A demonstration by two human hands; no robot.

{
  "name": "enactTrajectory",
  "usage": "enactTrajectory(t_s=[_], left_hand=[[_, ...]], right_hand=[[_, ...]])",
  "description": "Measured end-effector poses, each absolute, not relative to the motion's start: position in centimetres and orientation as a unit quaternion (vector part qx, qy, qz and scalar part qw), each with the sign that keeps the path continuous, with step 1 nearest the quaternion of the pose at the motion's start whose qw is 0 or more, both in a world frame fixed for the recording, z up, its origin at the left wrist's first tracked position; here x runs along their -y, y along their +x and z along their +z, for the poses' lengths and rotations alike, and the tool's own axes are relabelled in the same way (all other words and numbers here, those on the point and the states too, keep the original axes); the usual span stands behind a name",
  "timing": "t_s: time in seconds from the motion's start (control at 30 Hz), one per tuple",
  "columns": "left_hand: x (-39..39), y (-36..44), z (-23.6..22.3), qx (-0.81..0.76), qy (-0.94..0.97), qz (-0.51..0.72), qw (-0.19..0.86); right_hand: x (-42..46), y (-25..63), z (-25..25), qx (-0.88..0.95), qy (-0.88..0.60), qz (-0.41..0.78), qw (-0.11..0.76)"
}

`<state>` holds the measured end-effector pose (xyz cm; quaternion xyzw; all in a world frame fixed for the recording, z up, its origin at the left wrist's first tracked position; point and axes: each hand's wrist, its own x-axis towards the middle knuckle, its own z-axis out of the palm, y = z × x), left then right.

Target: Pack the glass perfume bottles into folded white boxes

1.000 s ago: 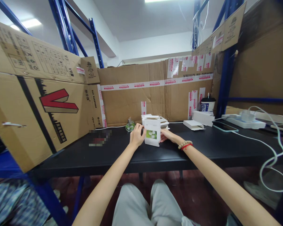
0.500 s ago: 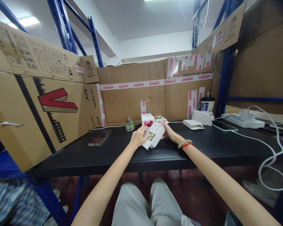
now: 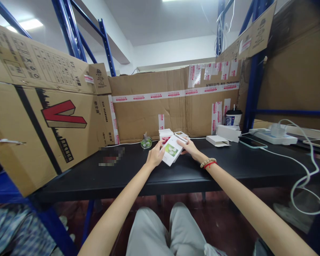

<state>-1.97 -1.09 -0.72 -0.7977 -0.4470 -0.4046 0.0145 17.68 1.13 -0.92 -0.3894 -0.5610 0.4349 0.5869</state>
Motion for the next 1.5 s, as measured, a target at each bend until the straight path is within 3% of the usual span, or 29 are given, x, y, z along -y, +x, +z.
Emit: enactTrajectory(t_s=[0.23,0.53,0.83,1.2,1.5], left_hand=[[1.2,-1.7,-0.7,0.424,-0.813,-0.399,0.027],[1.3,-1.5,-0.7,0.452,-0.804,-0.387,-0.009],[1.7,-1.4,-0.6,0.425,-0.814,-0.397,-0.015],[1.1,-1.4,-1.0,0.457,-0.816,-0.353,-0.024],[1.4,-1.5,-0.8,0.41,-0.821,-0.397,-0.012]], right_hand=[[-2.2,18.2,-1.1,0.477,-0.437,0.346,0.68],[-2.3,17.8,-1.9,0.588,-0.371,0.37,0.616],[-1.5,17.4,-1.5,0.577,-0.33,0.428,0.612],[-1.1,17.2,-1.4,0.589,-0.361,0.413,0.593],[-0.6,17.2,-1.2,0.584,-0.369,0.428,0.584]])
